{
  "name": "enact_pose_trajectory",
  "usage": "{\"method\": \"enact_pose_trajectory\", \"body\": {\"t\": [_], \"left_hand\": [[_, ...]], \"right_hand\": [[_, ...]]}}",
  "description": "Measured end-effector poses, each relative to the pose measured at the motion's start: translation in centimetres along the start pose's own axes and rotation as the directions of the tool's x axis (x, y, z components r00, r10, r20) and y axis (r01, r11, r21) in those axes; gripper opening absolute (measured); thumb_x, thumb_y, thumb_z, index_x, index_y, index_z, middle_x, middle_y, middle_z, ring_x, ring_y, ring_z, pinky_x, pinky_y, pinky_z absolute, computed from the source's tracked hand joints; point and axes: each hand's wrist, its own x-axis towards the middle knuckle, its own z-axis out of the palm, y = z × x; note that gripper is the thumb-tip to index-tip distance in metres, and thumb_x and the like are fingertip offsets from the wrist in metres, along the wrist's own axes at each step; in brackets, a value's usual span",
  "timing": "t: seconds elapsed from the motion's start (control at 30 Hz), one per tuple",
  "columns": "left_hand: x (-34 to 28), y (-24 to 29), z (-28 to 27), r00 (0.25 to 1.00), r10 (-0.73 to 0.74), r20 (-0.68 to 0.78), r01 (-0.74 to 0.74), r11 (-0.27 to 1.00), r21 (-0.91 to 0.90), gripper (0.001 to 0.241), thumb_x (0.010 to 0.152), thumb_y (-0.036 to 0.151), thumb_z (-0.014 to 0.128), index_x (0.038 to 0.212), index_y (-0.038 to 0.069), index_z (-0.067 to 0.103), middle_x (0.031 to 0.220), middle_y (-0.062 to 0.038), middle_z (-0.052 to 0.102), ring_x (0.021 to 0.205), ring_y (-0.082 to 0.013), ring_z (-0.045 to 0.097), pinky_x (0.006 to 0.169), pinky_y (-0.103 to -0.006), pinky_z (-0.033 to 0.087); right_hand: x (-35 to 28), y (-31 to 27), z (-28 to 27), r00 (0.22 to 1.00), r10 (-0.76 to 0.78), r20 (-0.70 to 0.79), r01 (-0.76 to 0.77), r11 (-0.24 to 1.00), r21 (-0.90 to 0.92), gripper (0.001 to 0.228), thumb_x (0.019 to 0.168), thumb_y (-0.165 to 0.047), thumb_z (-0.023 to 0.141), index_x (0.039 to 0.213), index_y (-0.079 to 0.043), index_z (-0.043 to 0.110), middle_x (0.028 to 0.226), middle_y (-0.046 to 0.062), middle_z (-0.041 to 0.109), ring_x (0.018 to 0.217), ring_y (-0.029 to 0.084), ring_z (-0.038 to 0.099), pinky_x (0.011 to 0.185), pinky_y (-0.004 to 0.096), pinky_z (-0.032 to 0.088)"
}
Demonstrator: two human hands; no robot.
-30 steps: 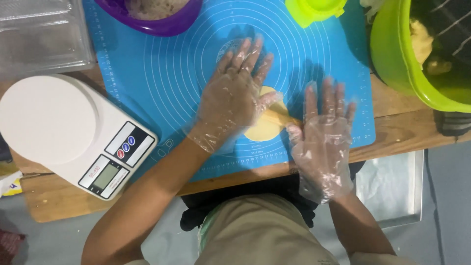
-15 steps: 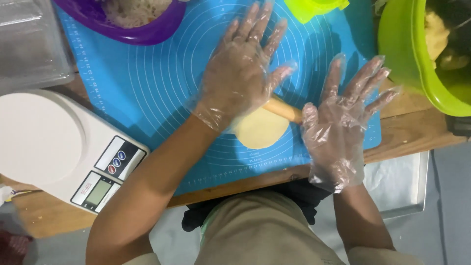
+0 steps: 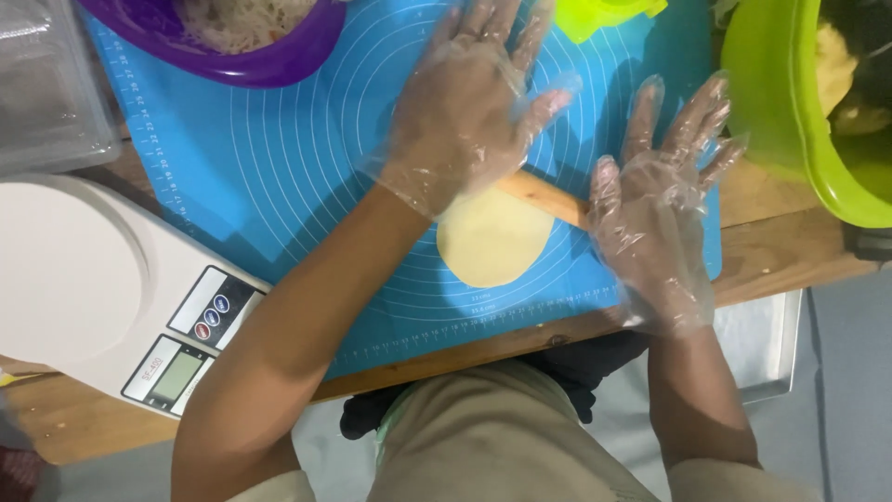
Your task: Rolling out small pieces of dough with a rolling pin and filling them with a shredded mixture using a mold.
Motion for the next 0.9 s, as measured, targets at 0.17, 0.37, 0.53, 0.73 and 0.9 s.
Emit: {"method": "enact_pose_trajectory", "body": {"t": [0.17,0.37,0.53,0.73,0.9], "left_hand": [[0.9,-0.3,0.5,0.989,0.029,-0.144,-0.031,0.999,-0.010,0.073,0.114,0.058,0.037,0.160,0.002,0.031,0.165,-0.019,0.023,0.153,-0.0332,0.015,0.127,-0.0429,0.014],[1.9,-0.1,0.2,0.987,-0.042,-0.156,0.027,0.995,-0.097,0.074,0.115,0.060,0.046,0.158,0.004,0.025,0.164,-0.017,0.032,0.152,-0.0384,0.030,0.124,-0.0439,0.026],[2.6,-0.2,1.6,0.932,-0.060,-0.357,0.018,0.993,-0.119,0.069,0.111,0.057,0.058,0.152,0.007,0.036,0.150,-0.016,0.053,0.138,-0.0359,0.052,0.112,-0.0388,0.045],[3.4,-0.6,3.0,0.756,-0.041,-0.653,-0.021,0.996,-0.088,0.056,0.101,0.047,0.069,0.132,0.001,0.059,0.118,-0.014,0.076,0.107,-0.0307,0.071,0.095,-0.0399,0.053],[2.2,-0.7,2.3,0.674,-0.007,-0.739,-0.080,0.993,-0.082,0.027,0.102,0.035,0.059,0.091,0.011,0.062,0.074,-0.003,0.061,0.066,-0.0197,0.061,0.060,-0.0329,0.053]], "right_hand": [[1.0,-0.2,-0.7,0.995,0.038,0.097,-0.040,0.999,0.013,0.079,0.107,-0.060,0.008,0.169,-0.012,-0.001,0.164,0.027,-0.021,0.157,0.043,-0.018,0.124,0.075,-0.010],[2.0,-1.5,-2.4,0.991,-0.002,0.132,-0.008,0.997,0.080,0.078,0.103,-0.061,0.001,0.162,-0.010,-0.001,0.166,0.041,0.001,0.149,0.039,-0.017,0.113,0.069,-0.017],[1.9,0.2,-1.2,0.997,0.046,0.054,-0.048,0.998,0.039,0.060,0.118,-0.037,0.030,0.170,-0.015,0.011,0.166,0.023,-0.012,0.161,0.048,0.003,0.127,0.066,0.009],[-0.2,-0.1,-1.7,0.971,-0.169,-0.168,0.196,0.967,0.161,0.069,0.116,-0.055,0.029,0.166,-0.009,0.020,0.172,0.016,0.007,0.167,0.040,0.031,0.109,0.040,0.045],[-2.5,-2.2,-1.9,0.980,-0.200,-0.019,0.199,0.978,-0.061,0.035,0.101,-0.025,0.065,0.133,-0.011,0.065,0.123,0.012,0.068,0.097,0.035,0.063,0.081,0.049,0.051]]}}
